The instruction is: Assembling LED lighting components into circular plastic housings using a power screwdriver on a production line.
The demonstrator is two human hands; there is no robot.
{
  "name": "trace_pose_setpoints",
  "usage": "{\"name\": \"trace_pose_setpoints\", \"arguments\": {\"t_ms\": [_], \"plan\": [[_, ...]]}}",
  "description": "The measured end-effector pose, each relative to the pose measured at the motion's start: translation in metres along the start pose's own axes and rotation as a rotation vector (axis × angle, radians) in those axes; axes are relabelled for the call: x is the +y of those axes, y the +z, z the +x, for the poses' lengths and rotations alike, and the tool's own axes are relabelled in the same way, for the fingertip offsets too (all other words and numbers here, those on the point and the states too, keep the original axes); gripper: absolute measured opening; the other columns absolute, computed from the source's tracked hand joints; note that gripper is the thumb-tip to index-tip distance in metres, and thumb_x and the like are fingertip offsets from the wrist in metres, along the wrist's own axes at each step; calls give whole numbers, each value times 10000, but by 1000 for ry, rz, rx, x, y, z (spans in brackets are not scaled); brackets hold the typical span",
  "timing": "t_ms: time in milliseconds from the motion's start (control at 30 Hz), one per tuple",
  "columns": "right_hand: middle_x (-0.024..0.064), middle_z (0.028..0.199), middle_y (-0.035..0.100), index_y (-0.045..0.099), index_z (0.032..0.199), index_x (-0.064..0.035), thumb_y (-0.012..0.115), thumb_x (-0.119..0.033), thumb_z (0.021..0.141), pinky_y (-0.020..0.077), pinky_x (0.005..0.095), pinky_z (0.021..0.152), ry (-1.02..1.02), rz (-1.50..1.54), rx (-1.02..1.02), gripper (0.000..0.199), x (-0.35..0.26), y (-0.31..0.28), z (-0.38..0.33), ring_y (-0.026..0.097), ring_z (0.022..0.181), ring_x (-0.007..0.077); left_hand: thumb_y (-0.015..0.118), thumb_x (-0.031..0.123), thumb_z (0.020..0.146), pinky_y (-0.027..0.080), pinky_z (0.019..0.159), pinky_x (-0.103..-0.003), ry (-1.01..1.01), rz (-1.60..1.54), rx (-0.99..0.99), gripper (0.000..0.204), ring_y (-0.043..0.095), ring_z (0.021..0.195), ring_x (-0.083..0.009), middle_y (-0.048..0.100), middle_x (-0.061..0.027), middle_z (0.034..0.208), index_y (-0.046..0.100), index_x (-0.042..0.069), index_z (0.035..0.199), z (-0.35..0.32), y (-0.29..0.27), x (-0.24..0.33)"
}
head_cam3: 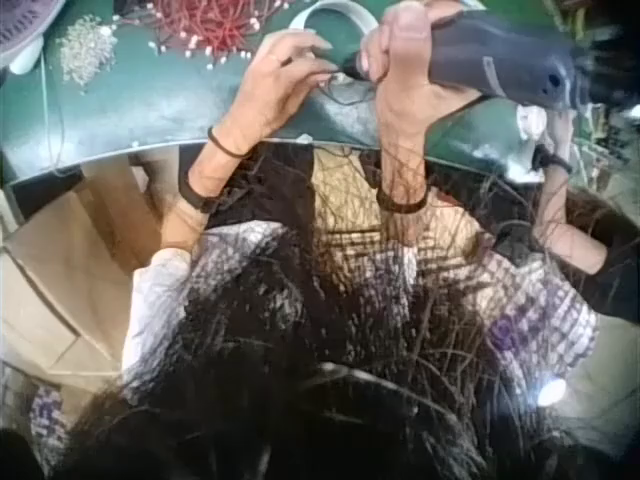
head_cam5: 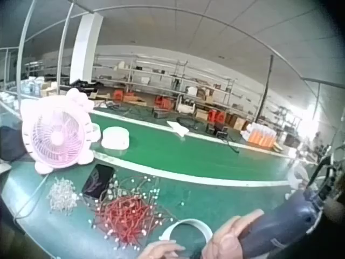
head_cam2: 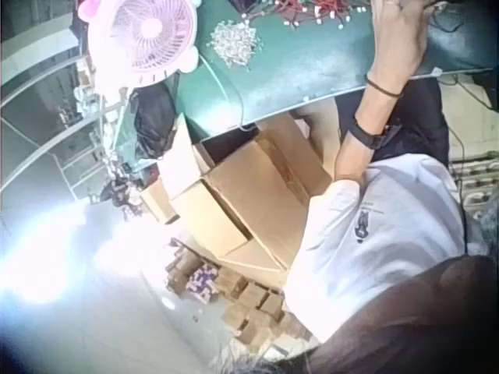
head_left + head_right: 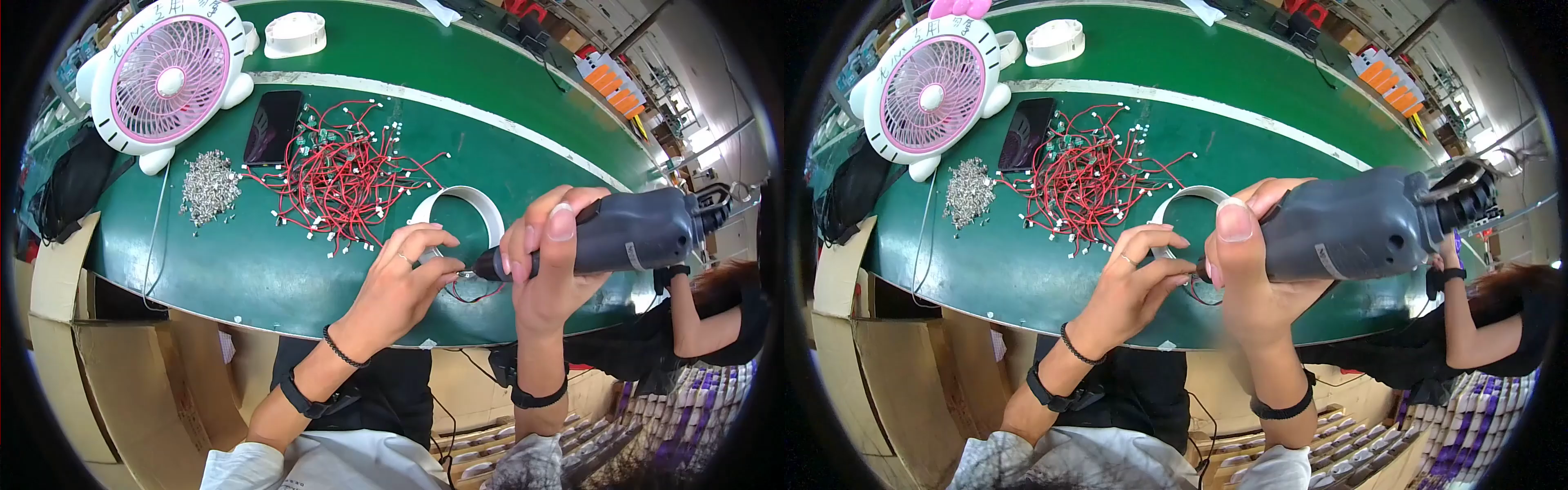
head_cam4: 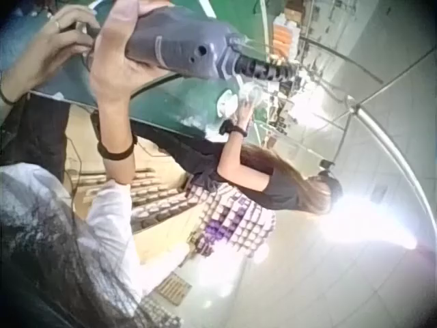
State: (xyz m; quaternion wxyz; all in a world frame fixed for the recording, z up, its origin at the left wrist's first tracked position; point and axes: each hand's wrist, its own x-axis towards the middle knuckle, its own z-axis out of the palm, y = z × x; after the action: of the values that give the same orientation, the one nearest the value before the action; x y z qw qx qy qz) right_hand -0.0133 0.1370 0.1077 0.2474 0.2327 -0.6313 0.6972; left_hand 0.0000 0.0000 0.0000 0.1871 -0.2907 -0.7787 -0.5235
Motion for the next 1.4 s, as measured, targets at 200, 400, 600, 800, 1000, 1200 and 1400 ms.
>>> {"name": "trace_pose_setpoints", "arguments": {"t_ms": [200, 400, 600, 800, 1000, 1200, 1400], "plan": [[60, 748, 521, 466, 1048, -61, 572, -113, 1015, 380, 253, 387, 25, -6, 91, 122, -1, 4, -1, 400, 413, 78, 793, 41, 772, 487, 983, -437, 8, 70, 50, 207, 574, 1191, -322, 629, -69, 1184, 735, 75, 967, 0, 3, 0], [99, 762, 562, 468, 1053, -46, 609, -116, 984, 429, 250, 401, -41, 134, 155, 172, -13, -1, 2, 464, 436, 102, 792, 38, 774, 534, 915, -409, 47, 29, 85, 175, 628, 1110, -313, 656, -72, 1081, 723, 43, 935, 0, 7, -2], [164, 1036, 640, 473, 1292, -4, 630, -80, 942, 553, 309, 725, -60, -7, 217, 391, -28, -43, -3, 635, 713, 158, 787, 40, 802, 533, 861, -382, -13, 90, 169, 165, 651, 1019, -283, 671, -79, 1026, 707, 48, 946, 1, -25, 14], [153, 1542, 407, 305, 1539, -40, 767, -92, 834, 276, 462, 1181, 345, -496, 415, 844, 10, -62, -70, 396, 1414, 295, 716, 39, 901, 532, 861, -349, -411, 376, 429, 198, 697, 961, -232, 738, -137, 1071, 735, 31, 1098, -22, -151, -11], [177, 1431, 463, 388, 1425, -22, 775, -87, 815, 313, 446, 1138, 428, -743, 351, 725, 0, -16, -138, 441, 1352, 303, 777, 55, 784, 375, 1133, -486, -71, 578, 55, 575, 433, 1402, -391, 483, -182, 1497, 625, 122, 1335, 0, -121, 22], [139, 1026, 655, 524, 1126, -13, 768, -45, 830, 485, 380, 920, 371, -848, 196, 386, 26, -3, -128, 643, 1012, 250, 692, 12, 776, 397, 1092, -477, 97, 300, -216, 359, 597, 1177, -259, 658, -55, 1148, 694, 97, 1125, 8, -13, 15], [112, 882, 704, 444, 985, -48, 694, 83, 880, 518, 254, 751, 530, -589, 285, 301, 33, -9, -120, 670, 823, 112, 664, 8, 815, 398, 1056, -462, 70, 211, -115, 231, 634, 983, -238, 685, -36, 950, 726, 98, 1019, 9, -1, 9]]}}
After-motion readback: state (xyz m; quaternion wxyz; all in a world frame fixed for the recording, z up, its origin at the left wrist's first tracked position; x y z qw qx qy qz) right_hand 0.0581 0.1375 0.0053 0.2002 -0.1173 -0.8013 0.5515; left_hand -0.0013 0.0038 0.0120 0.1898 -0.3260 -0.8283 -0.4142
